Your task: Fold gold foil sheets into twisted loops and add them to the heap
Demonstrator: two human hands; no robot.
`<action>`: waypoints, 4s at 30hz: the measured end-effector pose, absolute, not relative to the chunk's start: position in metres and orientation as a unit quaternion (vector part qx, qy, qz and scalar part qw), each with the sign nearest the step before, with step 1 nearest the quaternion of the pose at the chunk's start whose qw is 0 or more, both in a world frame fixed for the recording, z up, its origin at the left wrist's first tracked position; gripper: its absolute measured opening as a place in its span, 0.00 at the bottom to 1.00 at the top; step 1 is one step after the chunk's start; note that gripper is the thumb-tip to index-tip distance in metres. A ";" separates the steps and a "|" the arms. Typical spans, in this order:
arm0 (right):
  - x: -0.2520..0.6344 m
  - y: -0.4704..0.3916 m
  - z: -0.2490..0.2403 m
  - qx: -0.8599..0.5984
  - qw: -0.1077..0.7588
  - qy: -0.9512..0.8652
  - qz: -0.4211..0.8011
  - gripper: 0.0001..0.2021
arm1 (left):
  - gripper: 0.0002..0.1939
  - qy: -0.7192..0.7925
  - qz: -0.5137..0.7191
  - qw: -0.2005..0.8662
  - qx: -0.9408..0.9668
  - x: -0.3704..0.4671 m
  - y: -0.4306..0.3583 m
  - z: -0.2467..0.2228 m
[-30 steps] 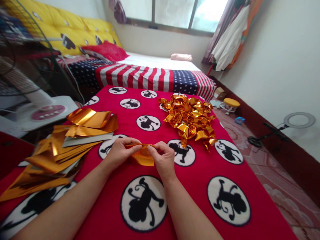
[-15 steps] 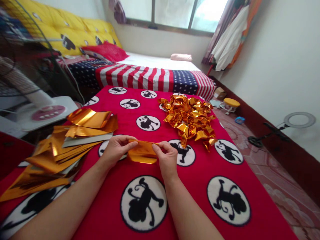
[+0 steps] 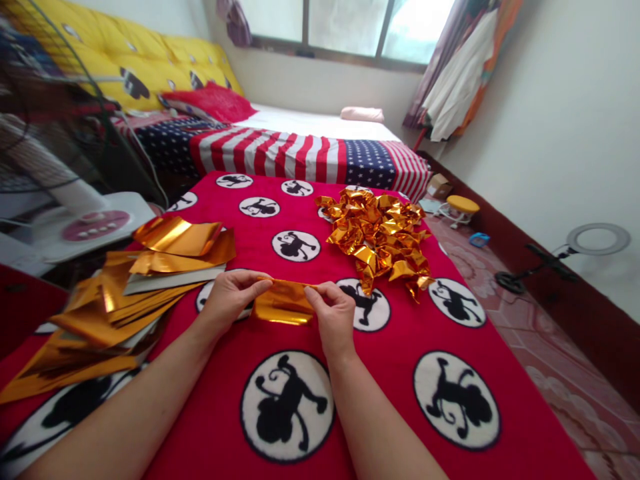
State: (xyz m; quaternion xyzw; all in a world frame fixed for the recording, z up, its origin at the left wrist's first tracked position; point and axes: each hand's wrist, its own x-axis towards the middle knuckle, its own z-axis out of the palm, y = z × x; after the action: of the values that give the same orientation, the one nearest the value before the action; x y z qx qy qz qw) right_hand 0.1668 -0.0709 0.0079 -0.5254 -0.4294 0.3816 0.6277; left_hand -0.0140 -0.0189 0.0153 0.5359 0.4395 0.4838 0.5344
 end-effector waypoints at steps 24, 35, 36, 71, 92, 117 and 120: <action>0.166 -0.072 0.009 -0.533 0.627 -0.454 0.341 0.12 | 0.20 0.450 0.493 0.518 0.535 -0.011 -0.022 0.020; 0.168 -0.072 0.004 -0.501 0.653 -0.450 0.346 0.07 | 0.18 0.457 0.491 0.502 0.547 -0.012 -0.022 0.018; 0.168 -0.072 0.004 -0.506 0.654 -0.446 0.343 0.08 | 0.18 0.457 0.491 0.501 0.547 -0.012 -0.022 0.018; 0.166 -0.071 0.008 -0.536 0.641 -0.479 0.268 0.10 | 0.17 0.454 0.492 0.515 0.535 -0.011 -0.021 0.015; 0.165 -0.065 0.009 -0.734 0.345 -0.580 0.080 0.11 | 0.10 0.651 0.221 0.156 0.710 -0.009 -0.027 0.024; 0.170 -0.062 0.022 -0.735 0.231 -0.629 0.104 0.06 | 0.13 0.514 0.202 0.148 0.821 -0.010 -0.020 0.016; 0.168 -0.062 0.034 -0.713 0.162 -0.680 0.047 0.08 | 0.14 0.518 0.194 0.156 0.818 -0.010 -0.020 0.017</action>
State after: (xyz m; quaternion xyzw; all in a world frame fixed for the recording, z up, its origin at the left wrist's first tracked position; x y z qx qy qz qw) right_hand 0.1678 -0.0615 0.0340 -0.7132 -0.6802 0.0475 0.1625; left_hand -0.0099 -0.0196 0.0173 0.8184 0.5179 0.1938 0.1564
